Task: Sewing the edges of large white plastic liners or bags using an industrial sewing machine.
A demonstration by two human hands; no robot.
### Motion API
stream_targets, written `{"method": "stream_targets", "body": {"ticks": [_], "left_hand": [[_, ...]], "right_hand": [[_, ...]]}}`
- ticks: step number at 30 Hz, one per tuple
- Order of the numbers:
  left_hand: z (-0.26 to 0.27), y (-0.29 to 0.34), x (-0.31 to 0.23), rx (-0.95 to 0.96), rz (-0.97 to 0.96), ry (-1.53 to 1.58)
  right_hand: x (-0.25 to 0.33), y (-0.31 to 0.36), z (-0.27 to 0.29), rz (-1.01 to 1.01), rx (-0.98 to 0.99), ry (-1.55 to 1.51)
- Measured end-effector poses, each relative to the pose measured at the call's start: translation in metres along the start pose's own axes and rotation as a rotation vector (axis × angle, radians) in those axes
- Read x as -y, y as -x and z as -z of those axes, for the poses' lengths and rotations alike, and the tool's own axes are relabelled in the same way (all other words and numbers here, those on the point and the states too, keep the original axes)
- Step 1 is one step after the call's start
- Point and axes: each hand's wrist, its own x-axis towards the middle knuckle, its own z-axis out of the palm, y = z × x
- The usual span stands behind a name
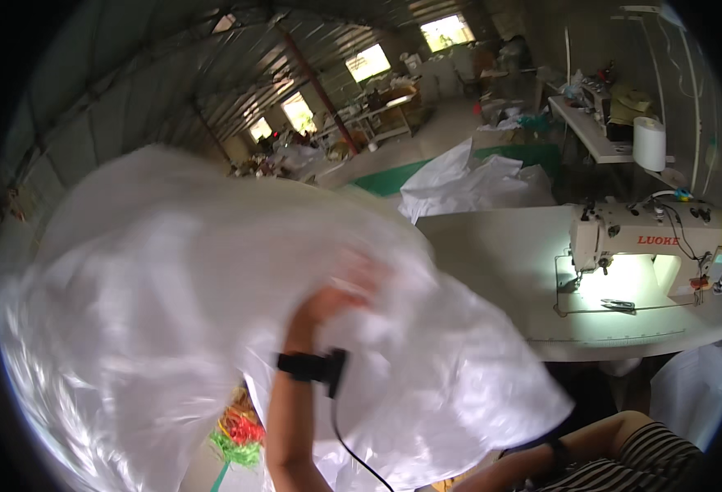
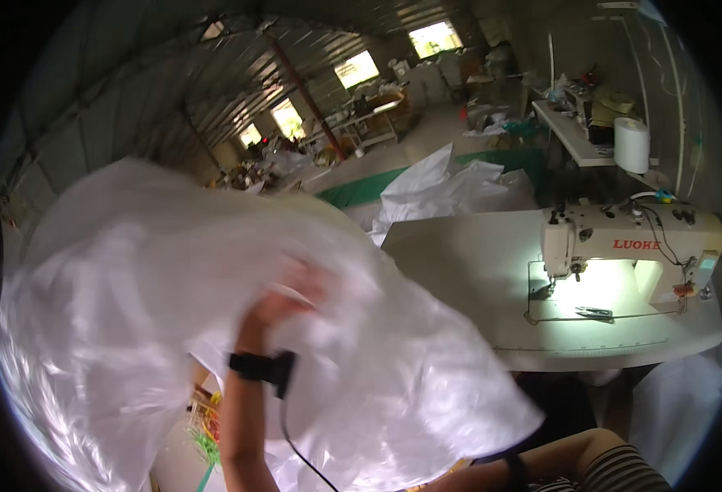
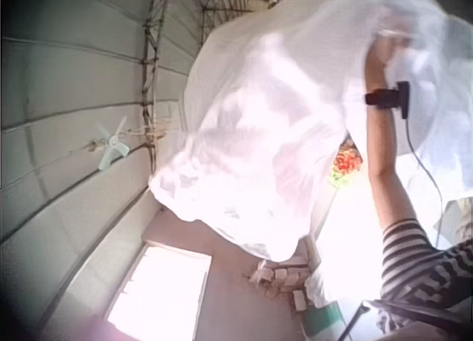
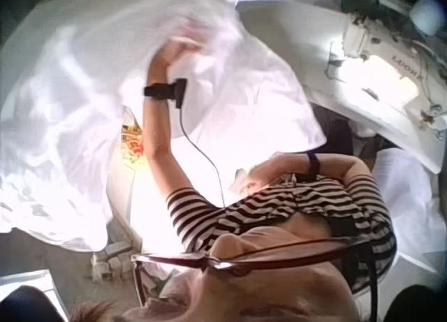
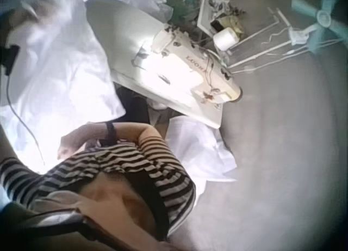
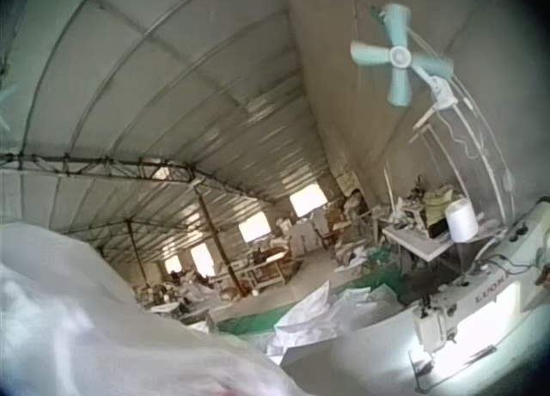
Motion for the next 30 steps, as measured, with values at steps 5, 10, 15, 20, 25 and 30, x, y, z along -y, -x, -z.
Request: {"method": "stream_targets", "body": {"ticks": [5, 10, 15, 20, 25, 30], "left_hand": [[-0.099, 0.063, -0.001, 0.351, 0.075, -0.288], [-0.081, 0.165, 0.073, 0.483, 0.230, -0.362], [0.001, 0.198, 0.112, 0.503, 0.461, -0.399], [0.061, 0.099, 0.054, 0.200, 0.422, -0.225], [-0.022, 0.003, -0.098, -0.012, -0.183, 0.211], [-0.110, 0.043, -0.099, 0.169, -0.186, -0.187]], "right_hand": [[0.045, 0.042, 0.087, 0.277, -0.626, 0.888], [0.034, 0.094, 0.129, 0.026, -1.054, 1.079], [-0.035, 0.136, 0.148, -0.151, -1.079, 0.581], [-0.116, 0.148, 0.166, -0.024, -1.070, 0.149], [-0.150, 0.168, 0.142, -0.058, -0.959, -0.087], [-0.100, 0.238, 0.091, -0.288, -0.786, 0.165]]}}
